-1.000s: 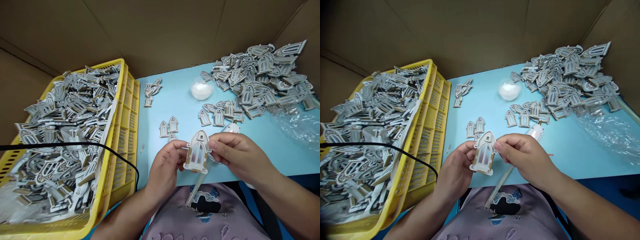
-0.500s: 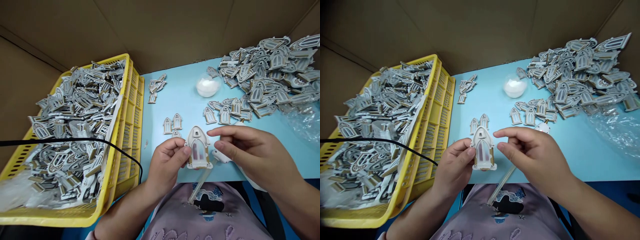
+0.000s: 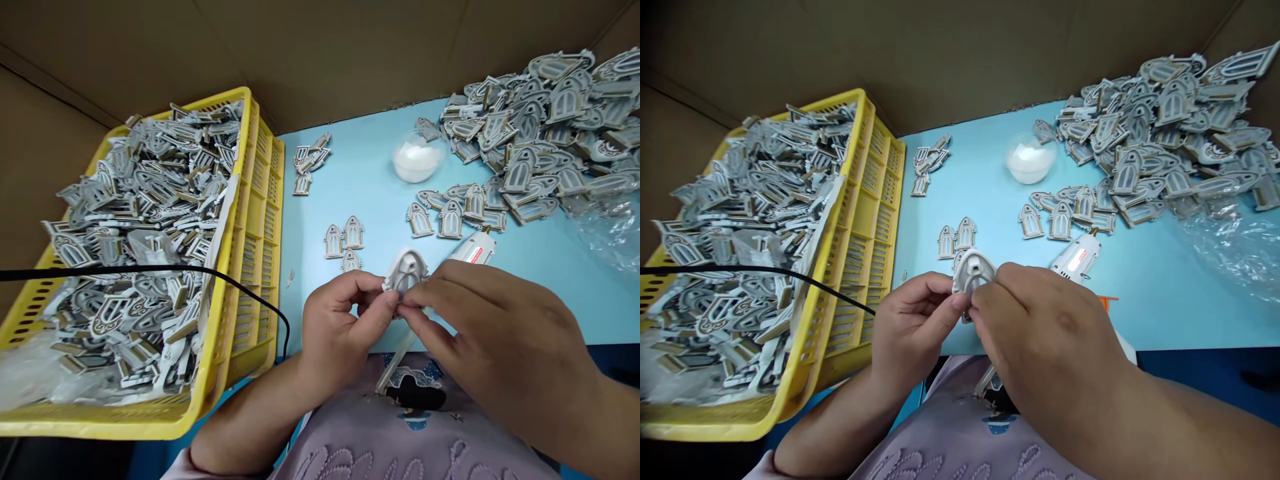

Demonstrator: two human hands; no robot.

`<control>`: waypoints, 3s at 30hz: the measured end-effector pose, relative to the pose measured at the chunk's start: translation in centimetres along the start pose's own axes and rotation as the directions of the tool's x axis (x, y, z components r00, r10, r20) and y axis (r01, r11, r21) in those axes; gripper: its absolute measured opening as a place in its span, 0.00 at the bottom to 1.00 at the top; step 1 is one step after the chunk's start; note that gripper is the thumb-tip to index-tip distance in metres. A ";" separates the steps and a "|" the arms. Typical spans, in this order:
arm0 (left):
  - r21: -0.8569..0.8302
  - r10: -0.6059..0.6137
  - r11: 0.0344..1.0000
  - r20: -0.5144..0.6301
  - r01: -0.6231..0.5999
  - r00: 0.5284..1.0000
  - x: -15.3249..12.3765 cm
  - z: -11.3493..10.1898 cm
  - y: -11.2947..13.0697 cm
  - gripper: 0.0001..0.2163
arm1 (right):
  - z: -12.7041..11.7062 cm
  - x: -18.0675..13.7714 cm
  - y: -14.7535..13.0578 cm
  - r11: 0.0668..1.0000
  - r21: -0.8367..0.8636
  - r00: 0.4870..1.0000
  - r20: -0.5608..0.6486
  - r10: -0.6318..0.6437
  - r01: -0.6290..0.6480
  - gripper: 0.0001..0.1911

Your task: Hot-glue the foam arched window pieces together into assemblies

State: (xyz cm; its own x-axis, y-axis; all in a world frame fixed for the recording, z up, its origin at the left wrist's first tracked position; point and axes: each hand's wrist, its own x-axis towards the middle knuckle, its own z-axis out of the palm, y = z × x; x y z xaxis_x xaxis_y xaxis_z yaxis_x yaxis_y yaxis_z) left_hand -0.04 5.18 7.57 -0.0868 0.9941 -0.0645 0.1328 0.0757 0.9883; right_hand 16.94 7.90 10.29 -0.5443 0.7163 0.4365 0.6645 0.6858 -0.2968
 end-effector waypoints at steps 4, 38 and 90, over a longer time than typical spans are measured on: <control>0.041 0.002 0.999 -0.003 -0.002 1.000 0.0 -0.1 0.0 0.07 | 0.1 0.1 0.2 1.000 -0.009 1.000 -0.004 -0.002 0.002 0.09; -0.238 -0.163 0.955 0.089 0.180 0.983 0.5 -0.2 -0.4 0.11 | -2.4 0.6 1.0 0.970 0.114 0.976 -0.019 0.218 -0.215 0.04; -0.201 -0.092 0.973 0.108 0.113 0.990 0.8 -0.1 0.0 0.07 | -1.5 0.5 0.7 0.986 0.140 0.986 0.152 0.070 -0.092 0.05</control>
State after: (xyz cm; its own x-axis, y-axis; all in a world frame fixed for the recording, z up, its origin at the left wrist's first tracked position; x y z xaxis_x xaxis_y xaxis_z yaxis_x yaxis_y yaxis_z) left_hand -0.19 5.99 7.57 0.0087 0.9854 -0.1701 -0.0795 0.1702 0.9822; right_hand 17.90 8.59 11.57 -0.5675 0.7740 0.2808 0.6335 0.6283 -0.4515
